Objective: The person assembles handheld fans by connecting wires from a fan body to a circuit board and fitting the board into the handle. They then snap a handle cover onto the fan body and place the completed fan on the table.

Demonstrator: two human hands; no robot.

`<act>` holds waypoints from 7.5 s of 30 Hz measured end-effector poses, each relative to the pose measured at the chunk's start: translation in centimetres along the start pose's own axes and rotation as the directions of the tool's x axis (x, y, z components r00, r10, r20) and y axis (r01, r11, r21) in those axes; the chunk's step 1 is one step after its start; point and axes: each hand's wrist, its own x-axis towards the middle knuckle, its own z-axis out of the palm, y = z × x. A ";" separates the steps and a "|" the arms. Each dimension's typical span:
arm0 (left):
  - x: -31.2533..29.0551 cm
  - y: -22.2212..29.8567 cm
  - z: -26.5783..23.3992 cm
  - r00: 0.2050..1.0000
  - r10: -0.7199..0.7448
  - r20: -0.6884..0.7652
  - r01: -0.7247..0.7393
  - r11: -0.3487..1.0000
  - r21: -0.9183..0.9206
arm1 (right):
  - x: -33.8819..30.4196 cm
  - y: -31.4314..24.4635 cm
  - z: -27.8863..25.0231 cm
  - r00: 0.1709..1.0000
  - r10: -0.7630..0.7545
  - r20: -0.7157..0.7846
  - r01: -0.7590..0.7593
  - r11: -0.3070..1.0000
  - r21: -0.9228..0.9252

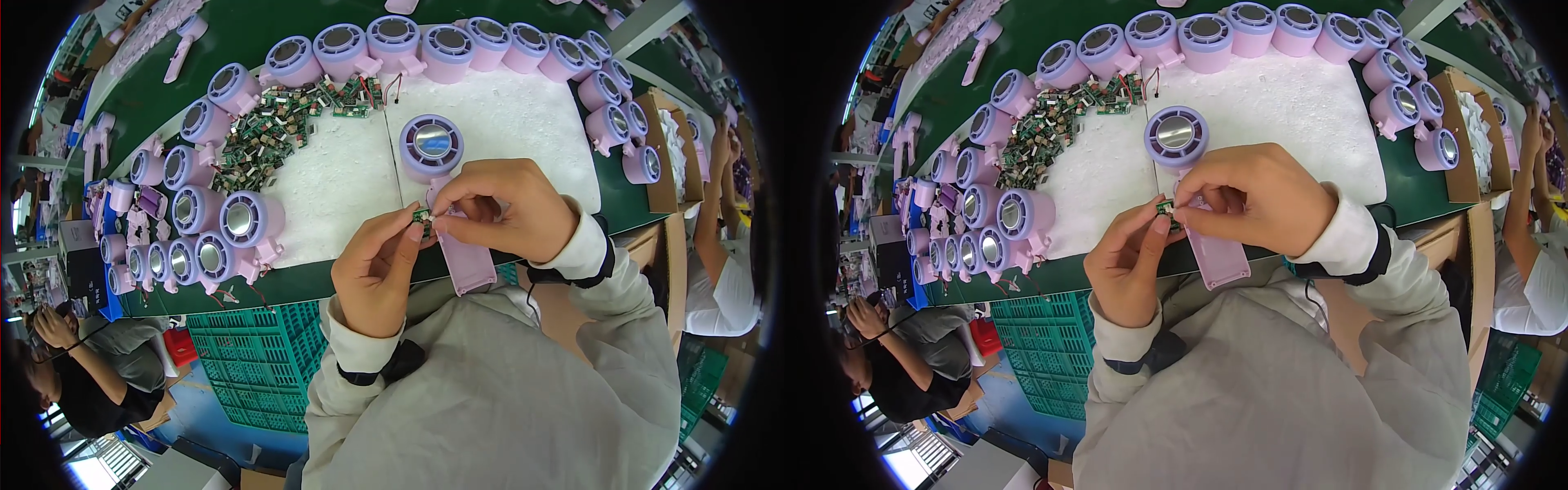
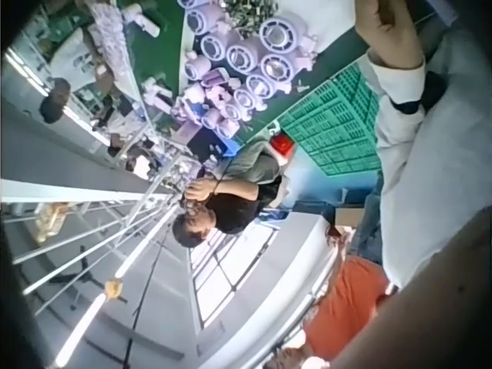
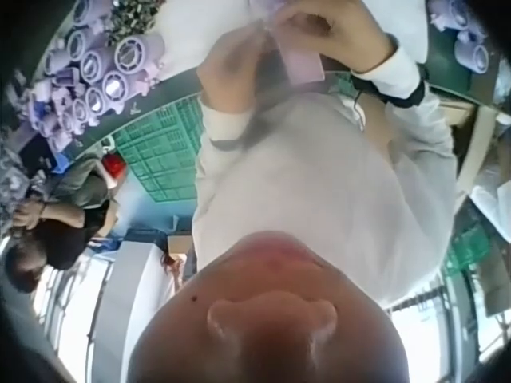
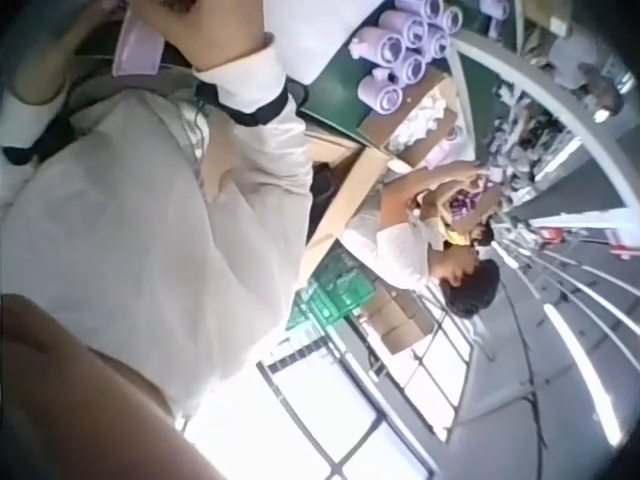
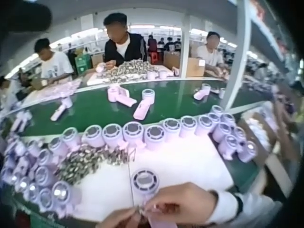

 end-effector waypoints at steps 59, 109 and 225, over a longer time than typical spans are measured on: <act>4.8 5.1 -0.2 0.867 0.479 0.135 -0.419 0.555 0.719 | 1.0 2.4 -8.0 0.974 0.169 -0.150 -0.088 0.896 0.435; 6.4 2.5 -3.1 0.952 0.302 0.039 -0.147 0.344 0.927 | -2.4 -2.8 -6.7 0.794 0.433 0.427 -0.511 0.856 0.081; 1.3 0.5 -3.3 0.978 -0.049 0.201 0.095 0.969 -0.227 | 1.4 0.6 1.5 0.994 -0.042 -0.098 0.063 0.975 0.215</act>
